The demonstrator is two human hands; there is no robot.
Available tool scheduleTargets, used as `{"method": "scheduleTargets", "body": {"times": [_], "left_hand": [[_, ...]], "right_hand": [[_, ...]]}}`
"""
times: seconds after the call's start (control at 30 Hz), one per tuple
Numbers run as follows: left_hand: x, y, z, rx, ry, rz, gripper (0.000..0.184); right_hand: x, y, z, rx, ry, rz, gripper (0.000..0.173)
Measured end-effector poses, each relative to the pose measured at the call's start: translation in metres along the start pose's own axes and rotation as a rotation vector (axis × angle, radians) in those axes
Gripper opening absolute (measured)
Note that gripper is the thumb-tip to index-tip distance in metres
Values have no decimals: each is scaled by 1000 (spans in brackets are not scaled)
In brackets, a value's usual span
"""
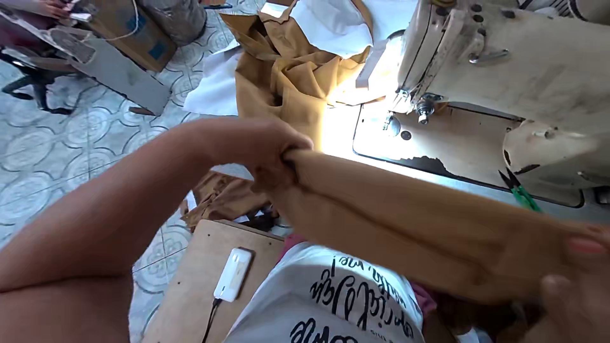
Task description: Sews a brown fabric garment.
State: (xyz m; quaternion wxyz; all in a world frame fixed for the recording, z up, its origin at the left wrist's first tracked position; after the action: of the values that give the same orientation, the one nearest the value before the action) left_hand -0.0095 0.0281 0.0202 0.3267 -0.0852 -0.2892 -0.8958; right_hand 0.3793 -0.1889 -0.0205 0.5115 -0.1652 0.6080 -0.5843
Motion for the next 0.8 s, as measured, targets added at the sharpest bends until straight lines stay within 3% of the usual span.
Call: {"method": "scheduleTargets", "body": {"times": [0.07, 0.13, 0.2, 0.23, 0.3, 0.37, 0.43, 0.5, 0.63, 0.8], "left_hand": [[12, 1, 24, -263, 249, 96, 19], [37, -5, 44, -456, 570, 25, 18], [70, -45, 49, -667, 852, -104, 17], [85, -69, 46, -732, 913, -108, 18], [100, -78, 28, -788, 820, -12, 15], [94, -52, 3, -701, 547, 174, 11], [81, -42, -23, -551, 390, 209, 20], [56, -26, -49, -406, 416, 69, 39], [-27, 0, -90, -183, 611, -267, 24], [-81, -34, -109, -21, 696, -213, 26]], "right_hand": [[-12, 15, -36, -30, -62, 243, 10], [-12, 17, -68, 8, -57, 407, 10], [0, 31, -96, 71, -83, 526, 2], [9, 42, -109, 124, -125, 562, 4], [29, 67, -133, 247, -237, 581, 9], [45, 82, -147, 343, -327, 542, 17], [49, 84, -152, 410, -374, 523, 20], [50, 81, -150, 420, -402, 513, 18], [46, 78, -147, 474, -448, 495, 16], [42, 77, -145, 589, -469, 462, 22]]}}
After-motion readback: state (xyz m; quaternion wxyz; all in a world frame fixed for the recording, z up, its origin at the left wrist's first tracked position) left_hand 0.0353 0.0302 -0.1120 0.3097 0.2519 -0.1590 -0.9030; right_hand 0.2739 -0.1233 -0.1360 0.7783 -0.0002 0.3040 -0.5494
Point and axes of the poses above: each hand's wrist, its own x-axis away from the middle knuckle, its own z-axis out of the back of the hand, y = z × x, the point moved 1 cm from there along -x, towards the middle knuckle, and after that the axes turned 2 degrees about z, right-handed, at the moved point
